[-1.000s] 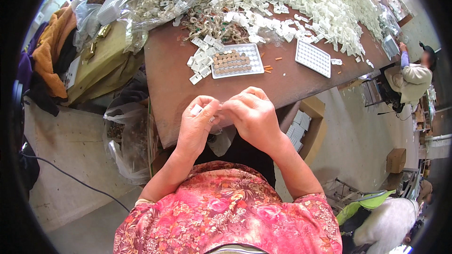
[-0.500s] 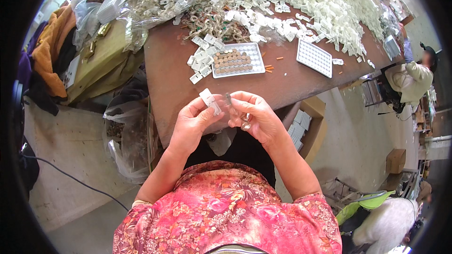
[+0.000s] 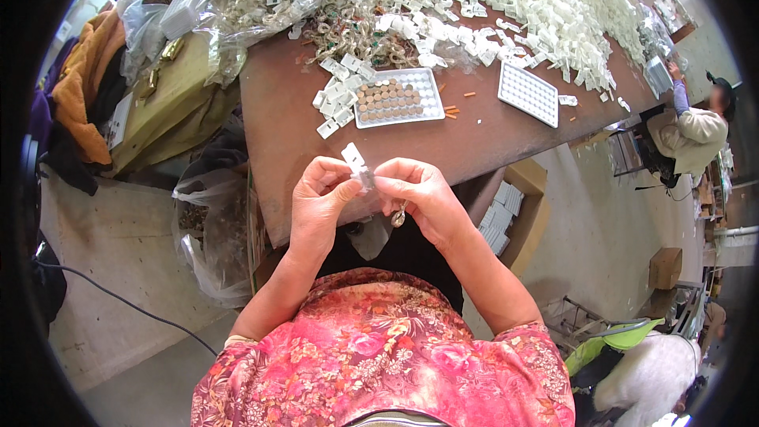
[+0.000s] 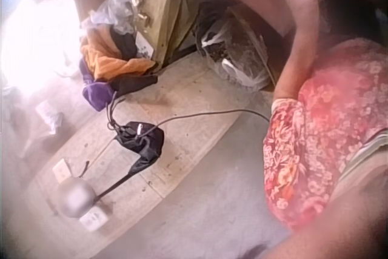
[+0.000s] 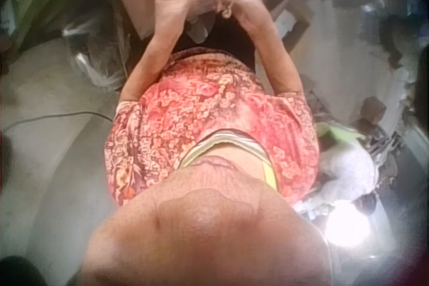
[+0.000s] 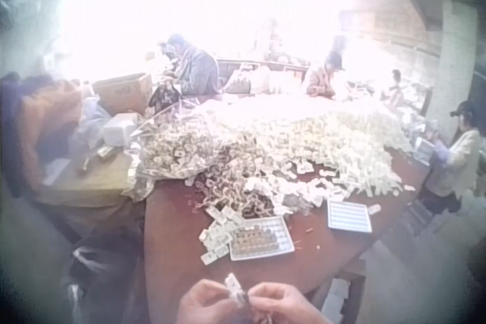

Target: The person assembles small white plastic electronic components by hand at a cluttered workbench. They repeatedly pick up a component, attach a small metal piece, and place the assembled unit into a white tray. The process is continuous and repetitive throughout the clip.

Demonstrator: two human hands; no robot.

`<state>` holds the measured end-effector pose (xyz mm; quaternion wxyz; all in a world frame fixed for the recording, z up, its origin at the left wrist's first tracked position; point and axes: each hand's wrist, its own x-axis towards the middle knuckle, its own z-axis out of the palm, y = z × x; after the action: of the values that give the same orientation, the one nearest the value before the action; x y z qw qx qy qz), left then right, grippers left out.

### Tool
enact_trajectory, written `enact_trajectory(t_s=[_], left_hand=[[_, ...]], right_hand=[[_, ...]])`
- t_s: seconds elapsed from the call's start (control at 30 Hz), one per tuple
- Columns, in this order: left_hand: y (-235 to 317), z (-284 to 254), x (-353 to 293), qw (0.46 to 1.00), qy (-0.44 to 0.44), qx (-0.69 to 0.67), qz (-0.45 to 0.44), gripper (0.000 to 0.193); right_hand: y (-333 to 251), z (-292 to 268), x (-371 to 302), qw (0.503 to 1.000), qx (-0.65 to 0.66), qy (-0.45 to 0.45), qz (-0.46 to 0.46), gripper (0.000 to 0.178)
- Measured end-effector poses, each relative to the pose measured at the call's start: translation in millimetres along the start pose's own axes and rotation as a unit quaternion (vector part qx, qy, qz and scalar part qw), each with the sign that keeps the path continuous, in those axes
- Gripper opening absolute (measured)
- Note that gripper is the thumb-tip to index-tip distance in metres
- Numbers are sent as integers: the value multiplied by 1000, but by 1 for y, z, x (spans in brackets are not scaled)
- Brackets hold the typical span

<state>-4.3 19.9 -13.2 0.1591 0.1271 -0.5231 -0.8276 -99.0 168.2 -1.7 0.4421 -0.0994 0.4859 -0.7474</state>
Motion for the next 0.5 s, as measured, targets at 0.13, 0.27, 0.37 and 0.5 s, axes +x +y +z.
enact_trajectory(t_s=[0.13, 0.27, 0.37, 0.5], left_hand=[[2, 0, -1, 1000, -9, 21, -15, 15], [3, -1, 0, 999, -21, 40, 0, 16], [3, -1, 0, 995, -16, 93, -15, 16], [8, -1, -1, 998, -48, 39, -20, 18]], right_hand=[[-2, 3, -3, 1000, -14, 3, -15, 15], [-2, 7, -6, 1000, -14, 18, -9, 13], [-1, 12, -10, 989, -118, 51, -69, 13], [-8, 15, -15, 992, -112, 34, -51, 11]])
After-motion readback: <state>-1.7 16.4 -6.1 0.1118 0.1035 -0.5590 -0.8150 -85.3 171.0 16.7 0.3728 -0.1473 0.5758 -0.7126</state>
